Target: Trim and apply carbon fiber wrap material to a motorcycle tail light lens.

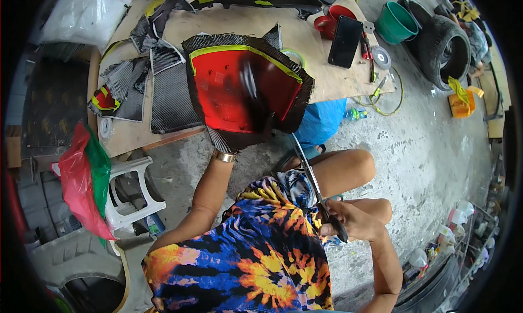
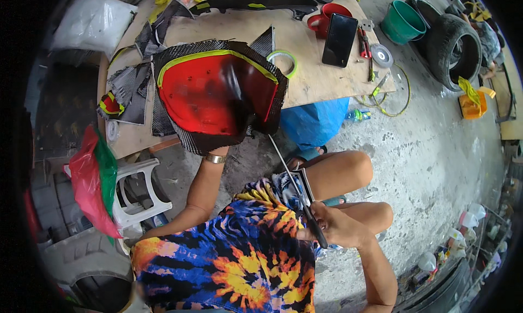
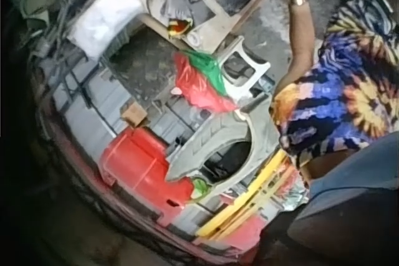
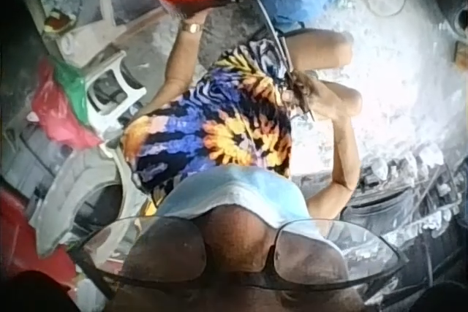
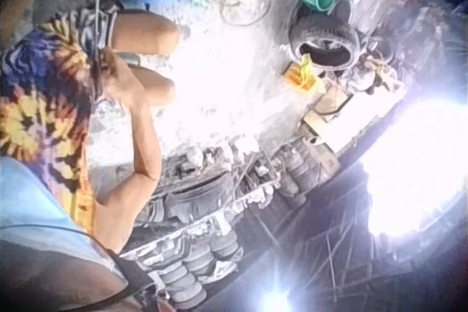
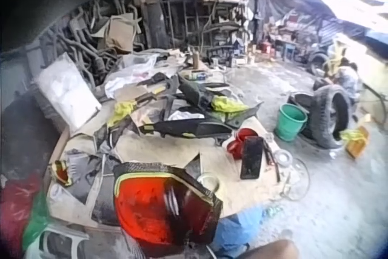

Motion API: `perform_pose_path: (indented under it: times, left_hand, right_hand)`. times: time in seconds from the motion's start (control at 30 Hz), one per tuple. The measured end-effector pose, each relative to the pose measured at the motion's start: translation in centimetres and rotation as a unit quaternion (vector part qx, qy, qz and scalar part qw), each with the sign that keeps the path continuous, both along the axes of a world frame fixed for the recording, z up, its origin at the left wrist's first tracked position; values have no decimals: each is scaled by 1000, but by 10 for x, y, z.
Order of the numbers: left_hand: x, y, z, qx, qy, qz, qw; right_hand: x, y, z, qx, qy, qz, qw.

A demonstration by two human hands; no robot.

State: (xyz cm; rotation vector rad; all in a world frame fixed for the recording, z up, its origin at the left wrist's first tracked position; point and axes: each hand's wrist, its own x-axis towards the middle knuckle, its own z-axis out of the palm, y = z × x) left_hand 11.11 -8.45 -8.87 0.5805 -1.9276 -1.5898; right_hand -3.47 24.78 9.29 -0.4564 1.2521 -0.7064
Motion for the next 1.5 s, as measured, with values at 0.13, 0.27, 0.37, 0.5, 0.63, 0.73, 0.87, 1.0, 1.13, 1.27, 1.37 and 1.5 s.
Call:
perform_pose_path:
  times: [0.13,0.27,0.37,0.5,0.63,0.73,0.87,1.0,1.13,1.27,1.37,1.5]
  left_hand:
    - [-5,6,-9,21,4,-15,1000]
    - [-7,11,-18,37,5,-25,999]
    - [-6,12,-22,45,4,-28,999]
    - [-5,11,-25,50,3,-32,998]
    - [-3,13,-27,54,0,-39,998]
    - [-2,13,-28,56,-1,-44,997]
    - [-2,13,-27,56,-2,-51,997]
    - [-3,12,-27,58,-1,-59,997]
    - [-4,12,-28,61,0,-64,996]
    - [-4,12,-28,63,3,-67,996]
    - [-4,11,-29,65,5,-69,995]
    - [-1,10,-29,69,7,-68,995]
  right_hand:
    - [-8,-25,22,59,8,32,998]
    - [-13,-31,21,69,-21,24,997]
    - [-14,-26,17,99,-31,-12,995]
    - [-18,-32,21,92,-29,-5,995]
    - [-20,-38,19,70,-65,-8,995]
    - [-18,-37,14,70,-100,-44,992]
    - [-18,-36,16,69,-85,-50,993]
    - [-15,-31,14,66,-81,-64,992]
    - [-18,-31,17,67,-43,-49,996]
    - [-24,-28,18,84,-15,-6,996]
    - [-24,-26,17,42,3,-3,999]
    - [-27,-34,33,80,-31,1,996]
